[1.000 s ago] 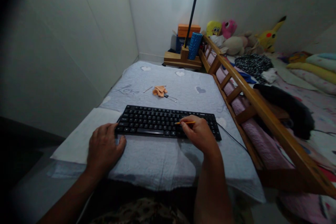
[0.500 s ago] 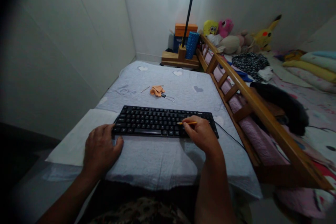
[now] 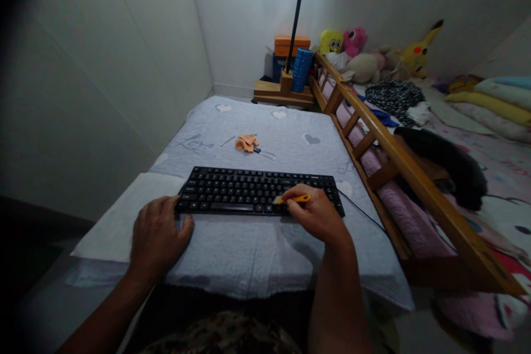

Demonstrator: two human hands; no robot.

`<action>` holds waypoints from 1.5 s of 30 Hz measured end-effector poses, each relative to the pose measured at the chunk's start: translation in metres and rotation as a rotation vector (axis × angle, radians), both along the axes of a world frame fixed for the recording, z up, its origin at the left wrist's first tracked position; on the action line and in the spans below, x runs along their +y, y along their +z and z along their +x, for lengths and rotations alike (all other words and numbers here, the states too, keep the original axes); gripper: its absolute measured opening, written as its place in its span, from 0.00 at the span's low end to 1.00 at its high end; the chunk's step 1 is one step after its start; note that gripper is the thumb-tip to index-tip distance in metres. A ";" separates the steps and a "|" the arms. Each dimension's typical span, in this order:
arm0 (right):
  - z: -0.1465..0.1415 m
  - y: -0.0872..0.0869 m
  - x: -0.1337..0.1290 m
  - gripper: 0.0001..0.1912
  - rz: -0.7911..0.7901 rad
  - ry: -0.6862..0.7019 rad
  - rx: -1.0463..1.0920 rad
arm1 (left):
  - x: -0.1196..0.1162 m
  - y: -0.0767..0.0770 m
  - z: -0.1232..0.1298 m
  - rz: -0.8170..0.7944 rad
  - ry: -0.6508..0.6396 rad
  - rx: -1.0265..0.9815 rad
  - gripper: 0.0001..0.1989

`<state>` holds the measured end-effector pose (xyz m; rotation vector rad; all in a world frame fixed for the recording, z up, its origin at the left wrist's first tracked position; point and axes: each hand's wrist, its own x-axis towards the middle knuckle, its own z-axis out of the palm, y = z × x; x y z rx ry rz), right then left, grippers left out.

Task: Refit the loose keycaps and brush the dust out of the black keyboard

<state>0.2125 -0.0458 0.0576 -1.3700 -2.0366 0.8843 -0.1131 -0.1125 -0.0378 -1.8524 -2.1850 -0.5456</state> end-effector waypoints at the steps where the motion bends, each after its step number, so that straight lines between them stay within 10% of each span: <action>1: 0.000 -0.001 0.001 0.12 -0.016 -0.007 -0.013 | 0.000 0.000 0.000 -0.001 0.000 -0.002 0.18; 12: 0.027 0.009 -0.002 0.12 -0.040 -0.163 -0.124 | 0.000 0.001 0.001 -0.012 0.005 0.009 0.18; 21: 0.000 0.004 -0.003 0.12 -0.098 0.067 0.030 | 0.000 0.000 0.000 -0.014 0.002 0.001 0.18; 31: 0.029 0.006 -0.003 0.10 -0.091 -0.116 -0.058 | 0.000 0.000 0.000 -0.015 0.003 -0.022 0.18; 45: -0.018 -0.015 0.005 0.10 0.092 -0.023 0.010 | 0.000 0.001 0.000 -0.026 0.004 -0.002 0.17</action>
